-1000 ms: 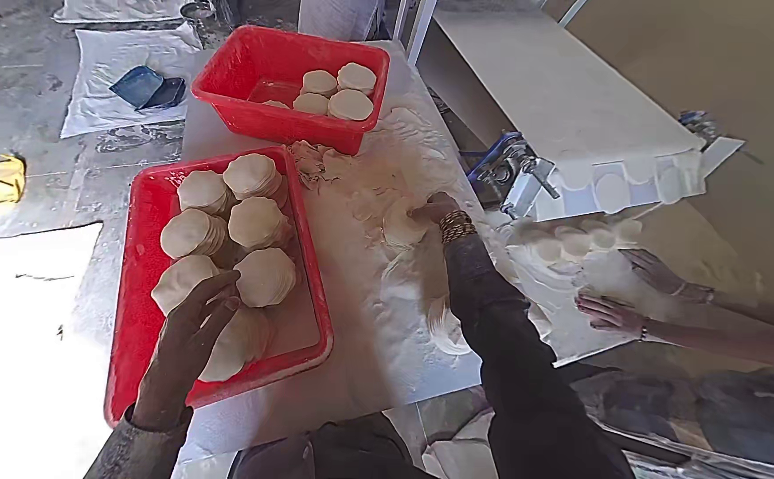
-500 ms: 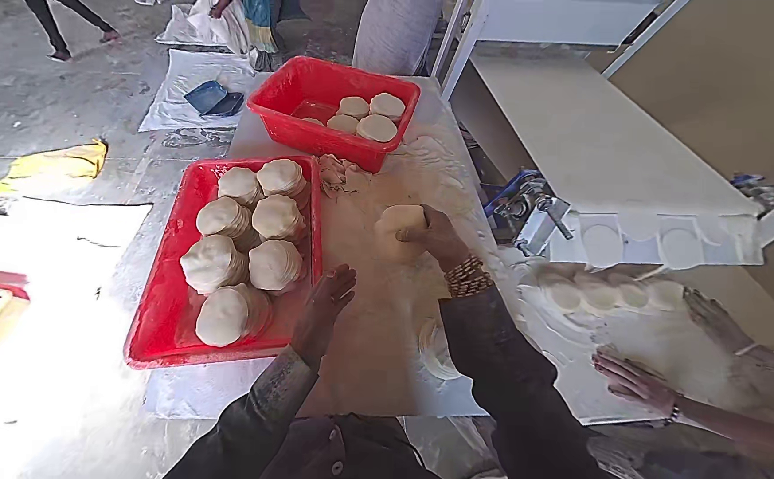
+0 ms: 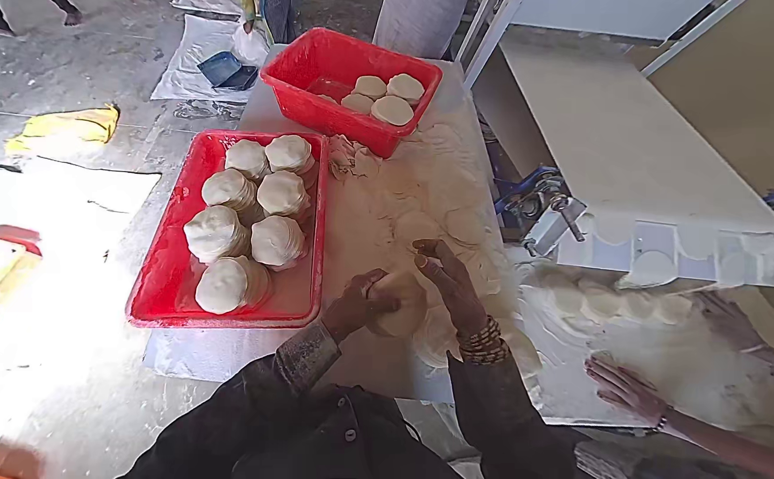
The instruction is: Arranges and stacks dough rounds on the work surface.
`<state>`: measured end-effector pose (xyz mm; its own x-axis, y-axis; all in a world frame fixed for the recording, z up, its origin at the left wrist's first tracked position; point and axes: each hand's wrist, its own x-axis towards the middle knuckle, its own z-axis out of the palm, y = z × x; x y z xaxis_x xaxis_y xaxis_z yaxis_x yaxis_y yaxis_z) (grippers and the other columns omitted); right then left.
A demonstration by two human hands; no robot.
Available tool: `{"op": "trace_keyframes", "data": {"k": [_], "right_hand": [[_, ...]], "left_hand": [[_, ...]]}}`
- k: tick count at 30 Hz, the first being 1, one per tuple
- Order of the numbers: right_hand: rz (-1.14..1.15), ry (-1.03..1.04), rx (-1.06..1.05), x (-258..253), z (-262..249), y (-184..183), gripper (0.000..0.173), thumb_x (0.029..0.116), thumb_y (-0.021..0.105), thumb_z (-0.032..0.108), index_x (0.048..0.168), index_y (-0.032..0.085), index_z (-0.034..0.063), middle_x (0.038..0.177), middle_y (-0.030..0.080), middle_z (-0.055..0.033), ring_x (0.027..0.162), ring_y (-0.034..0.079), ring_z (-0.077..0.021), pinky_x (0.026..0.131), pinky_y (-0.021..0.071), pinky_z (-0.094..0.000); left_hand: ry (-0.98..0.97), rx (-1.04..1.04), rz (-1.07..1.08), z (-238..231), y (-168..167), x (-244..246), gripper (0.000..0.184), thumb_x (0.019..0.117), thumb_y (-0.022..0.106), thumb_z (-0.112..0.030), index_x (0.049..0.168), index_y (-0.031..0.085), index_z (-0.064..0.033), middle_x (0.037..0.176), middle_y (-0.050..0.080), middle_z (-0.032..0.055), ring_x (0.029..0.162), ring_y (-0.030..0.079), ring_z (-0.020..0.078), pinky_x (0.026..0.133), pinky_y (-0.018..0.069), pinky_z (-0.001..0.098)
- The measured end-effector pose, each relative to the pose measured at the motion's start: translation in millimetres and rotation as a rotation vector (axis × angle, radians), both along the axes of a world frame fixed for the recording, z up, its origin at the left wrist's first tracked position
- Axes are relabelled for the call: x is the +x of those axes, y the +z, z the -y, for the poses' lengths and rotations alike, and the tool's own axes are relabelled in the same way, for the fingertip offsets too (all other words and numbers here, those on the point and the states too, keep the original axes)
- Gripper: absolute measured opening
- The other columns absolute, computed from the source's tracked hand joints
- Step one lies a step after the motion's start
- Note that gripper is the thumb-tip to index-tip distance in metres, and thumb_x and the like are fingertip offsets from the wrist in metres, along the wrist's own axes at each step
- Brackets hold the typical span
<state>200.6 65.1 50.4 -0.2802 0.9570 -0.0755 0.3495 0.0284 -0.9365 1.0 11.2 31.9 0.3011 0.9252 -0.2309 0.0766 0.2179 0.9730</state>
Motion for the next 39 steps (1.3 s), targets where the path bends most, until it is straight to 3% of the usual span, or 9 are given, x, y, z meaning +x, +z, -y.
{"op": "trace_keyframes", "data": {"k": [4,12,16,22,26,29,32,34,39], "right_hand": [[-0.015,0.303,0.181,-4.8,-0.4,-18.9,0.088,0.0975,0.030,0.077,0.123,0.068,0.0020,0.120,0.071,-0.0075,0.117,0.063,-0.0116,0.104,0.0484,-0.0352],[-0.109,0.313,0.182,-23.9,38.0,-51.5,0.117,0.0762,0.048,0.093,0.135,0.056,-0.0085,0.129,0.066,-0.0145,0.119,0.062,-0.0112,0.104,0.0504,-0.0312],[-0.333,0.304,-0.016,-26.6,47.8,-71.1,0.112,0.0814,0.045,0.089,0.137,0.054,-0.0074,0.129,0.066,-0.0108,0.117,0.062,-0.0102,0.101,0.0518,-0.0301],[-0.378,0.324,0.006,-40.9,60.9,-81.7,0.109,0.0826,0.057,0.081,0.138,0.048,-0.0115,0.138,0.058,-0.0117,0.131,0.053,-0.0099,0.114,0.0418,-0.0298],[-0.278,0.342,0.115,-50.7,66.1,-66.3,0.127,0.0702,0.075,0.075,0.146,0.032,-0.0183,0.143,0.053,-0.0201,0.134,0.049,-0.0098,0.114,0.0389,-0.0265],[-0.313,0.366,0.060,-51.1,64.2,-52.8,0.126,0.0712,0.079,0.068,0.150,0.027,-0.0160,0.147,0.049,-0.0202,0.133,0.050,-0.0104,0.112,0.0417,-0.0252],[-0.610,0.303,-0.175,-46.4,68.2,-60.8,0.104,0.0810,0.077,0.060,0.152,0.036,-0.0041,0.145,0.054,-0.0113,0.128,0.057,-0.0130,0.107,0.0486,-0.0305],[-0.800,0.097,-0.369,-50.0,80.1,-63.0,0.082,0.0779,0.078,0.062,0.136,0.057,0.0094,0.122,0.072,0.0015,0.110,0.068,-0.0073,0.095,0.0574,-0.0286],[-0.896,-0.052,-0.519,-54.5,93.2,-74.8,0.073,0.0665,0.092,0.050,0.121,0.062,0.0104,0.105,0.075,-0.0010,0.096,0.073,-0.0109,0.086,0.0614,-0.0316]], "left_hand": [[-0.487,0.324,-0.617,-9.7,28.4,-7.6,0.044,0.0957,0.060,-0.006,0.136,0.047,0.0033,0.111,0.066,0.0249,0.102,0.067,0.0420,0.087,0.0517,0.0588],[-0.292,0.050,-0.451,-15.2,21.0,-31.0,0.039,0.0952,0.061,-0.020,0.129,0.053,-0.0013,0.102,0.065,0.0195,0.092,0.064,0.0318,0.083,0.0507,0.0517],[-0.348,-0.039,-0.383,-20.2,12.5,-41.8,0.047,0.0923,0.066,-0.022,0.131,0.050,-0.0003,0.108,0.064,0.0214,0.096,0.064,0.0318,0.088,0.0502,0.0527],[-0.678,0.137,-0.784,-10.3,47.9,-39.3,0.055,0.0961,0.064,-0.009,0.143,0.038,0.0051,0.113,0.061,0.0299,0.107,0.062,0.0475,0.092,0.0483,0.0605],[-0.700,0.096,-0.543,-17.3,46.7,-48.1,0.060,0.0912,0.072,-0.010,0.141,0.042,0.0064,0.122,0.060,0.0301,0.110,0.061,0.0434,0.094,0.0468,0.0605],[-0.541,-0.111,-0.177,-18.5,30.1,-58.3,0.050,0.0903,0.069,-0.013,0.133,0.047,0.0017,0.112,0.063,0.0165,0.094,0.063,0.0185,0.085,0.0517,0.0394],[-0.218,-0.408,0.202,-3.1,20.9,-58.1,0.027,0.0950,0.058,-0.007,0.122,0.054,-0.0025,0.098,0.065,0.0051,0.085,0.065,0.0090,0.080,0.0561,0.0278],[-0.003,-0.522,0.353,8.6,16.5,-54.9,0.020,0.0985,0.054,-0.007,0.119,0.053,-0.0035,0.096,0.064,0.0052,0.086,0.065,0.0119,0.081,0.0563,0.0306],[0.109,-0.281,0.207,34.8,8.0,-49.1,0.047,0.0864,0.061,-0.002,0.132,0.049,-0.0009,0.114,0.062,0.0109,0.095,0.064,0.0135,0.082,0.0554,0.0311]]}}
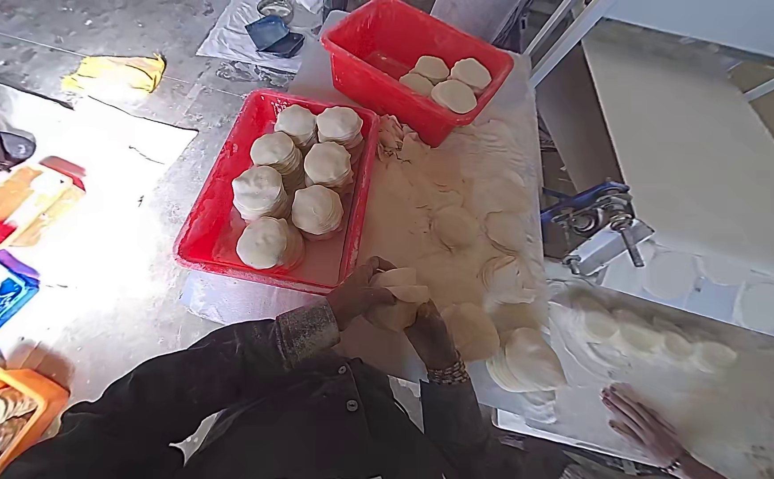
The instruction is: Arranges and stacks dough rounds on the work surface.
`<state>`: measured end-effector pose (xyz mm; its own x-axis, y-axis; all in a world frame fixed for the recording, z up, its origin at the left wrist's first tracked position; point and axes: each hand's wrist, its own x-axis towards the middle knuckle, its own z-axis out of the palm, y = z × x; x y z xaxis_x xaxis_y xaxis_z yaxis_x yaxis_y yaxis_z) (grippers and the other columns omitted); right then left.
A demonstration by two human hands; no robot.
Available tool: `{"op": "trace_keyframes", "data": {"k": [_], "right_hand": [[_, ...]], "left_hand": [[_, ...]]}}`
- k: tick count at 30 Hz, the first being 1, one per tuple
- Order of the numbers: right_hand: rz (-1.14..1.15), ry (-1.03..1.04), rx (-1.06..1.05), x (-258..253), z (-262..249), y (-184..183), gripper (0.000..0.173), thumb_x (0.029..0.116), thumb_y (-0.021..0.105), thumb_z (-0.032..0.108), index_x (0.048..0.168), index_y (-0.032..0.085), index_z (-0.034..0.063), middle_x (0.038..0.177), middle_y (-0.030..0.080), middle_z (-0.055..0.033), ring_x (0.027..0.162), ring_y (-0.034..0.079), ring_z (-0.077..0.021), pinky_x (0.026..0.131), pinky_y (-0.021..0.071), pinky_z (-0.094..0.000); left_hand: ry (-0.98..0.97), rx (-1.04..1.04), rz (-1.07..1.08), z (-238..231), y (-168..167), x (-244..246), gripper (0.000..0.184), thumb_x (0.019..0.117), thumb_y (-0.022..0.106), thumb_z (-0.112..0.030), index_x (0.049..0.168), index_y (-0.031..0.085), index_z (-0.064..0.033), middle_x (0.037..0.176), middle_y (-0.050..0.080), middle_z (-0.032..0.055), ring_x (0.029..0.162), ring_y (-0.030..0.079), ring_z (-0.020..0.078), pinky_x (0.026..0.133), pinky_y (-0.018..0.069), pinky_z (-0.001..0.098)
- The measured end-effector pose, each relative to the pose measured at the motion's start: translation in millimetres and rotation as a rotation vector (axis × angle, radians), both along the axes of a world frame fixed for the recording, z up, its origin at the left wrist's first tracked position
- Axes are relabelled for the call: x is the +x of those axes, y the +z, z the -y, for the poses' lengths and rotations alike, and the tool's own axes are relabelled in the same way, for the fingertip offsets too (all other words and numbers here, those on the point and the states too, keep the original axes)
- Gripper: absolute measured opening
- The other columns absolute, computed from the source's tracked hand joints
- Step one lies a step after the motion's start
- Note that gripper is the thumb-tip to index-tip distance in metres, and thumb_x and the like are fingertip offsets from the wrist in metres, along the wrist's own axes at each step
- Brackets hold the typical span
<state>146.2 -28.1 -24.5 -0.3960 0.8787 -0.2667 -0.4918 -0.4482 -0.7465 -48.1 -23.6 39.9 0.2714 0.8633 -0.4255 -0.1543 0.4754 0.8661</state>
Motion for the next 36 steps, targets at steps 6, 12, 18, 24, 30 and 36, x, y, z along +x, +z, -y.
{"op": "trace_keyframes", "data": {"k": [6,12,18,24,30,36], "right_hand": [[0.454,0.067,0.055,-9.9,-9.5,31.4,0.074,0.0736,0.081,0.019,0.137,0.050,-0.0033,0.111,0.071,-0.0119,0.097,0.071,-0.0156,0.084,0.0617,-0.0316],[0.790,0.016,0.469,-25.7,-0.5,70.5,0.104,0.0674,0.078,0.017,0.155,0.025,-0.0026,0.121,0.063,-0.0112,0.094,0.069,-0.0121,0.075,0.0601,-0.0261],[0.639,-0.003,0.029,-10.7,-0.3,53.5,0.087,0.0787,0.075,0.015,0.151,0.030,0.0000,0.106,0.071,-0.0134,0.088,0.073,-0.0172,0.077,0.0624,-0.0328],[0.607,-0.025,0.258,-49.8,-25.7,82.7,0.088,0.0736,0.069,0.005,0.151,0.028,-0.0021,0.115,0.068,-0.0112,0.090,0.072,-0.0130,0.074,0.0618,-0.0267],[0.546,0.061,0.355,-137.0,-93.3,96.2,0.075,0.0815,0.067,-0.003,0.148,0.033,0.0015,0.116,0.064,-0.0160,0.091,0.069,-0.0155,0.078,0.0590,-0.0292],[0.917,0.186,0.402,-190.5,-137.3,38.0,0.072,0.0907,0.073,0.008,0.151,0.035,-0.0005,0.133,0.060,-0.0244,0.121,0.062,-0.0298,0.104,0.0497,-0.0430]], "left_hand": [[0.293,-0.141,0.149,23.0,-19.1,10.1,0.053,0.0879,0.059,0.003,0.139,0.045,-0.0027,0.120,0.060,0.0138,0.100,0.064,0.0185,0.084,0.0561,0.0350],[0.387,-0.294,0.367,28.9,-21.6,18.9,0.034,0.1067,0.051,-0.022,0.137,0.048,-0.0061,0.113,0.065,0.0115,0.099,0.066,0.0197,0.086,0.0571,0.0385],[0.407,-0.003,0.142,25.3,-18.5,14.0,0.042,0.0959,0.061,-0.008,0.135,0.047,0.0002,0.116,0.062,0.0136,0.100,0.065,0.0173,0.086,0.0563,0.0338],[0.439,0.231,-0.077,10.5,-2.0,-17.5,0.058,0.0883,0.065,-0.012,0.141,0.043,0.0023,0.123,0.063,0.0158,0.108,0.066,0.0175,0.091,0.0562,0.0344],[0.610,0.338,-0.310,-38.6,5.3,-97.7,0.044,0.0950,0.067,-0.008,0.136,0.050,-0.0046,0.120,0.065,0.0140,0.097,0.069,0.0213,0.084,0.0584,0.0403],[0.337,0.254,-0.795,-70.4,-28.2,-155.6,0.047,0.0940,0.070,-0.010,0.137,0.054,0.0018,0.135,0.056,0.0262,0.124,0.057,0.0371,0.106,0.0458,0.0508]]}}
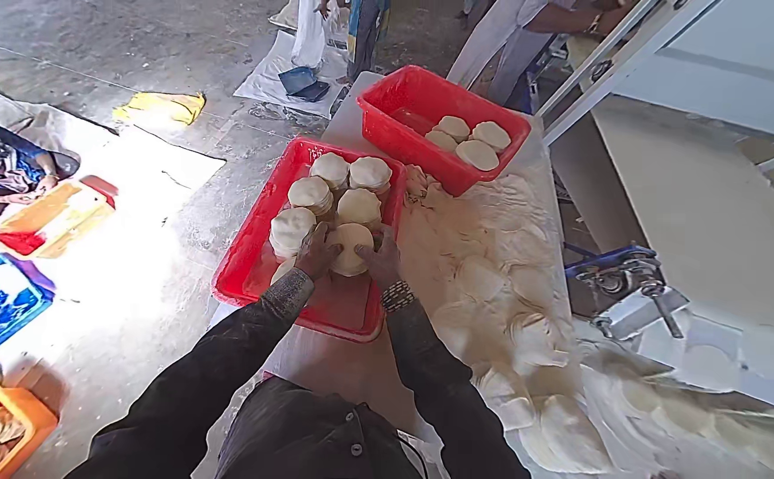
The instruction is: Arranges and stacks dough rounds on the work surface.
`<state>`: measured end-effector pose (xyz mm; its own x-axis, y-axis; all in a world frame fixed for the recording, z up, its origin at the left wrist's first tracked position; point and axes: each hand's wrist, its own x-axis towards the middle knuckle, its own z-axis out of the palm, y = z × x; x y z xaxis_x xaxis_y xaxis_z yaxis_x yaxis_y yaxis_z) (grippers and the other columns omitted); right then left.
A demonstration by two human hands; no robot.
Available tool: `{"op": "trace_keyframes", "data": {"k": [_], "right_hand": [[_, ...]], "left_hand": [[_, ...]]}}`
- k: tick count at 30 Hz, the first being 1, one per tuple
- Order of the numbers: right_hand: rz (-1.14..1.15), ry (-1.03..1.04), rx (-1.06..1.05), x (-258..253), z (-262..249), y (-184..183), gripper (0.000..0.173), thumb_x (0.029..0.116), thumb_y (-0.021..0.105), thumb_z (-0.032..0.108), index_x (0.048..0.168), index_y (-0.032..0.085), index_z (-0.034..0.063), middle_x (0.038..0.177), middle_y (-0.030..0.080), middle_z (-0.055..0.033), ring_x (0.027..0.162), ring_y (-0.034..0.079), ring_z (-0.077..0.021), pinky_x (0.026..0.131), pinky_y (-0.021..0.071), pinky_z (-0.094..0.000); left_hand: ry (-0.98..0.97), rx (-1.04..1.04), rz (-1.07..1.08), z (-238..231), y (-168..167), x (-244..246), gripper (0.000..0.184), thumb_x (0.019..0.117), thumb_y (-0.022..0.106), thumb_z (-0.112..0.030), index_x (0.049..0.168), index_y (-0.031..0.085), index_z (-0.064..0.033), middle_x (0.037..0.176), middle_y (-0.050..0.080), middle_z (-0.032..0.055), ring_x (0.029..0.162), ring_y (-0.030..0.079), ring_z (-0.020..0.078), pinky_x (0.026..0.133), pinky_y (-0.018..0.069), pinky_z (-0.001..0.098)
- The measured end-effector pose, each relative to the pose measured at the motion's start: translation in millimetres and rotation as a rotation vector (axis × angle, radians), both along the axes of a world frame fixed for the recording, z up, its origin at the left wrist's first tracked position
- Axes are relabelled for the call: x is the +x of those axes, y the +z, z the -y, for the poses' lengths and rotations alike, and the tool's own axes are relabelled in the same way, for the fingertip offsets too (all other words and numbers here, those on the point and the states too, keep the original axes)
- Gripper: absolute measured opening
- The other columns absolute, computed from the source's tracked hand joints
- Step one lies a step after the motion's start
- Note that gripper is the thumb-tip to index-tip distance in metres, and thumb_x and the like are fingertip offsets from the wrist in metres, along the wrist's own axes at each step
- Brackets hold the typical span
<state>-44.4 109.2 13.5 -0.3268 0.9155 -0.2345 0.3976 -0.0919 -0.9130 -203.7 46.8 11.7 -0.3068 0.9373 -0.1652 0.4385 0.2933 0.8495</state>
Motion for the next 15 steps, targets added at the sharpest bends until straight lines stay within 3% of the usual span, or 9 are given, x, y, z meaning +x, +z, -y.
{"op": "trace_keyframes", "data": {"k": [5,8,12,15], "right_hand": [[-0.013,-0.041,0.012,0.2,-1.3,-3.0,0.070,0.0886,0.075,0.009,0.148,0.040,0.0010,0.128,0.063,-0.0229,0.116,0.064,-0.0295,0.101,0.0512,-0.0442],[-0.017,-0.065,0.031,14.2,5.0,6.7,0.062,0.0941,0.071,0.010,0.148,0.042,0.0028,0.129,0.063,-0.0214,0.115,0.065,-0.0308,0.100,0.0519,-0.0468],[0.034,-0.198,0.215,79.7,7.3,17.3,0.042,0.0989,0.065,0.012,0.138,0.054,0.0015,0.129,0.064,-0.0194,0.109,0.068,-0.0284,0.089,0.0580,-0.0437],[0.394,-0.314,0.212,154.8,-22.1,11.2,0.038,0.1037,0.058,0.017,0.138,0.055,-0.0006,0.132,0.061,-0.0243,0.122,0.060,-0.0384,0.102,0.0488,-0.0541]], "left_hand": [[-0.045,0.040,-0.047,3.6,-7.1,-3.0,0.047,0.0975,0.065,-0.014,0.139,0.051,0.0026,0.136,0.055,0.0269,0.122,0.059,0.0361,0.105,0.0471,0.0481],[-0.087,0.051,-0.118,6.3,-7.9,1.1,0.052,0.0988,0.064,-0.018,0.144,0.047,0.0009,0.142,0.052,0.0258,0.126,0.056,0.0369,0.107,0.0454,0.0514],[-0.129,0.111,-0.258,23.0,-1.1,4.1,0.059,0.0952,0.066,-0.023,0.146,0.047,0.0001,0.147,0.048,0.0266,0.136,0.046,0.0424,0.112,0.0358,0.0591],[-0.143,0.148,-0.275,39.6,4.3,3.8,0.061,0.0943,0.065,-0.029,0.145,0.048,0.0001,0.149,0.045,0.0258,0.134,0.050,0.0411,0.104,0.0458,0.0573]]}}
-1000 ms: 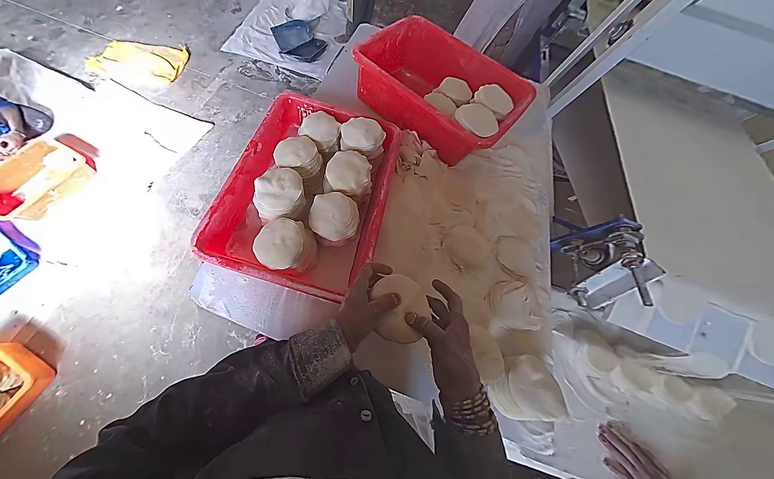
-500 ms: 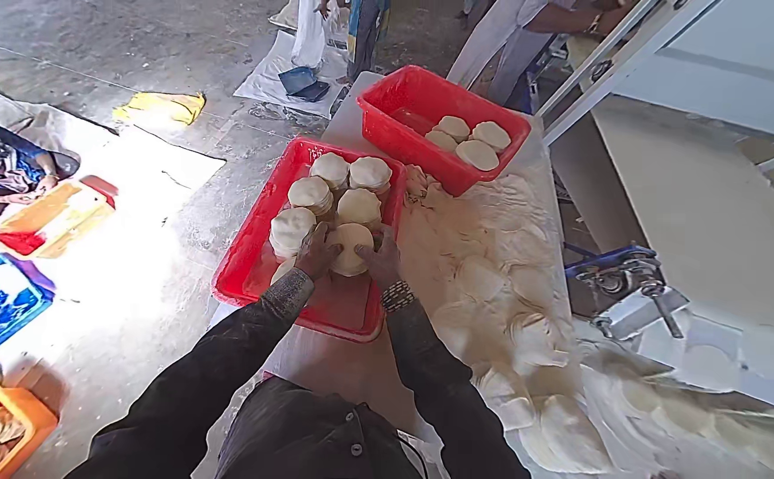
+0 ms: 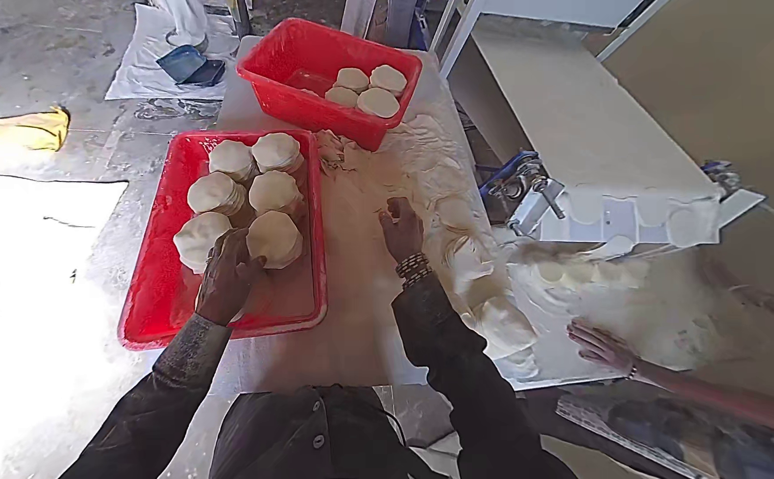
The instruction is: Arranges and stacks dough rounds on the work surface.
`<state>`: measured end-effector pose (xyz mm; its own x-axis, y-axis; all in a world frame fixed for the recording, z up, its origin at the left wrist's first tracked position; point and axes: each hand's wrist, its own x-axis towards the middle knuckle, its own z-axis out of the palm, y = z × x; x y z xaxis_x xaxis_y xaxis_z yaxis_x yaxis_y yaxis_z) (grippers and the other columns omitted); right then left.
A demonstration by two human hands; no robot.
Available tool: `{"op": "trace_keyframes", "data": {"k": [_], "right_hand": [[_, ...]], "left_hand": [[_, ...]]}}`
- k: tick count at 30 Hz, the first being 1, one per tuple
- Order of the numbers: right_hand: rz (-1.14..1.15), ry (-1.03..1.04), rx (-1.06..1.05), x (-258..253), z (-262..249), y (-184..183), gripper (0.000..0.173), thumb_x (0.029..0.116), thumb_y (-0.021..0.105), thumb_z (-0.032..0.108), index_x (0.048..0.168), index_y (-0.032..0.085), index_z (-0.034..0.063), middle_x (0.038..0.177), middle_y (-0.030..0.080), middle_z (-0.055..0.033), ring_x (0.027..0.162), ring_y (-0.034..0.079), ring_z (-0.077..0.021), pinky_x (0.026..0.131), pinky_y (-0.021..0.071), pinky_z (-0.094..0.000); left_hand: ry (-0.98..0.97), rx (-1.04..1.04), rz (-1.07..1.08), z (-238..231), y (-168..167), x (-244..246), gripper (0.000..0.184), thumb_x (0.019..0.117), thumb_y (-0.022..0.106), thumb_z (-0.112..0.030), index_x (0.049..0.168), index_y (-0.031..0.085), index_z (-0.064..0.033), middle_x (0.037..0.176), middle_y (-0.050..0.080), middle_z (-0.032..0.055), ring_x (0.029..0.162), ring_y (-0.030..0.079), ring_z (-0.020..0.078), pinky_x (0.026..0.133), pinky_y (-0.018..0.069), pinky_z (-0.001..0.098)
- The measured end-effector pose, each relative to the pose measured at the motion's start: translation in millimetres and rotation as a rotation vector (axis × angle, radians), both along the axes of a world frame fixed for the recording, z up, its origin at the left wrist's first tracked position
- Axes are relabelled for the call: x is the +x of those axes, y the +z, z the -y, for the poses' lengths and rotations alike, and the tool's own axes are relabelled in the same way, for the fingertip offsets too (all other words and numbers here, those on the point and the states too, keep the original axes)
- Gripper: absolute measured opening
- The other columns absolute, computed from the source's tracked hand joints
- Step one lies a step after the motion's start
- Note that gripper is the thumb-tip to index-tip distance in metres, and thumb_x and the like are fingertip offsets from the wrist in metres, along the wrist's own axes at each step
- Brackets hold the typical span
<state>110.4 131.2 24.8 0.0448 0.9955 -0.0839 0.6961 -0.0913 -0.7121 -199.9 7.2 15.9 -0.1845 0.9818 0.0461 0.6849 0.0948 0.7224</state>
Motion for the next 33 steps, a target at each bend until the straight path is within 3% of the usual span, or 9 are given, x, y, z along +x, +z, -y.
{"op": "trace_keyframes", "data": {"k": [3,8,13,16,20,22,24,28,33], "right_hand": [[0.282,-0.156,-0.231,57.4,-40.4,-23.2,0.054,0.1031,0.060,0.028,0.144,0.047,-0.0041,0.140,0.054,-0.0305,0.132,0.053,-0.0464,0.108,0.0437,-0.0586],[0.392,-0.230,-0.417,78.7,-76.0,-37.2,0.078,0.0879,0.078,0.044,0.142,0.050,-0.0044,0.142,0.054,-0.0285,0.136,0.050,-0.0430,0.108,0.0418,-0.0591],[0.206,-0.223,-0.427,93.2,-89.6,-50.9,0.060,0.0769,0.087,0.036,0.120,0.067,-0.0011,0.128,0.063,-0.0252,0.125,0.058,-0.0401,0.101,0.0464,-0.0601],[0.020,-0.066,-0.343,85.1,-68.5,-12.6,0.049,0.0845,0.083,0.026,0.118,0.065,-0.0052,0.120,0.063,-0.0287,0.115,0.060,-0.0419,0.097,0.0457,-0.0619],[-0.567,0.025,-0.247,90.1,-36.7,-6.2,0.032,0.0944,0.069,0.008,0.124,0.059,0.0014,0.103,0.068,-0.0125,0.086,0.068,-0.0170,0.076,0.0593,-0.0337],[-0.223,0.083,-0.282,85.5,-30.1,-7.3,0.033,0.1009,0.058,0.002,0.132,0.053,-0.0079,0.116,0.062,-0.0218,0.099,0.062,-0.0244,0.088,0.0521,-0.0383],[0.139,0.172,-0.320,73.1,-25.2,-1.9,0.035,0.1009,0.061,0.009,0.129,0.058,-0.0117,0.128,0.061,-0.0312,0.122,0.060,-0.0398,0.105,0.0458,-0.0537],[-0.327,0.185,-0.275,71.6,3.5,8.0,0.031,0.0907,0.072,0.002,0.117,0.057,-0.0026,0.098,0.065,-0.0135,0.083,0.064,-0.0156,0.075,0.0553,-0.0316],[0.111,0.260,-0.231,56.2,21.4,29.5,0.044,0.0859,0.078,0.017,0.121,0.059,-0.0008,0.104,0.066,-0.0211,0.097,0.065,-0.0352,0.088,0.0514,-0.0559]], "left_hand": [[-0.005,0.046,0.012,11.8,3.0,6.7,0.060,0.0935,0.062,-0.035,0.143,0.051,-0.0027,0.150,0.046,0.0228,0.130,0.053,0.0366,0.098,0.0515,0.0515],[0.003,0.075,0.032,22.1,14.0,34.3,0.060,0.0920,0.060,-0.038,0.141,0.054,-0.0028,0.151,0.046,0.0221,0.125,0.058,0.0324,0.096,0.0528,0.0455],[0.024,0.100,0.084,36.7,19.0,55.4,0.058,0.0925,0.059,-0.040,0.138,0.058,-0.0050,0.150,0.048,0.0189,0.129,0.056,0.0273,0.097,0.0534,0.0417],[0.037,0.154,0.100,47.8,19.5,64.8,0.056,0.0930,0.059,-0.041,0.135,0.060,-0.0049,0.146,0.053,0.0183,0.129,0.057,0.0265,0.096,0.0540,0.0413],[-0.004,0.223,0.163,52.9,19.0,85.9,0.048,0.0950,0.059,-0.035,0.132,0.063,-0.0048,0.142,0.057,0.0159,0.122,0.061,0.0211,0.094,0.0561,0.0354],[-0.060,0.213,0.192,50.4,16.5,102.3,0.044,0.0955,0.058,-0.031,0.131,0.064,-0.0064,0.142,0.058,0.0142,0.121,0.062,0.0204,0.094,0.0553,0.0344],[-0.123,0.204,0.222,44.6,14.4,117.1,0.042,0.0962,0.057,-0.028,0.132,0.065,-0.0070,0.142,0.058,0.0142,0.123,0.060,0.0217,0.095,0.0540,0.0348],[-0.207,0.142,0.302,31.8,8.7,139.4,0.040,0.0974,0.058,-0.026,0.131,0.065,-0.0044,0.139,0.061,0.0145,0.125,0.060,0.0230,0.097,0.0533,0.0353],[-0.187,-0.068,0.495,15.1,11.9,151.9,0.043,0.1000,0.059,-0.024,0.136,0.058,-0.0024,0.142,0.057,0.0154,0.126,0.059,0.0197,0.099,0.0530,0.0322]]}}
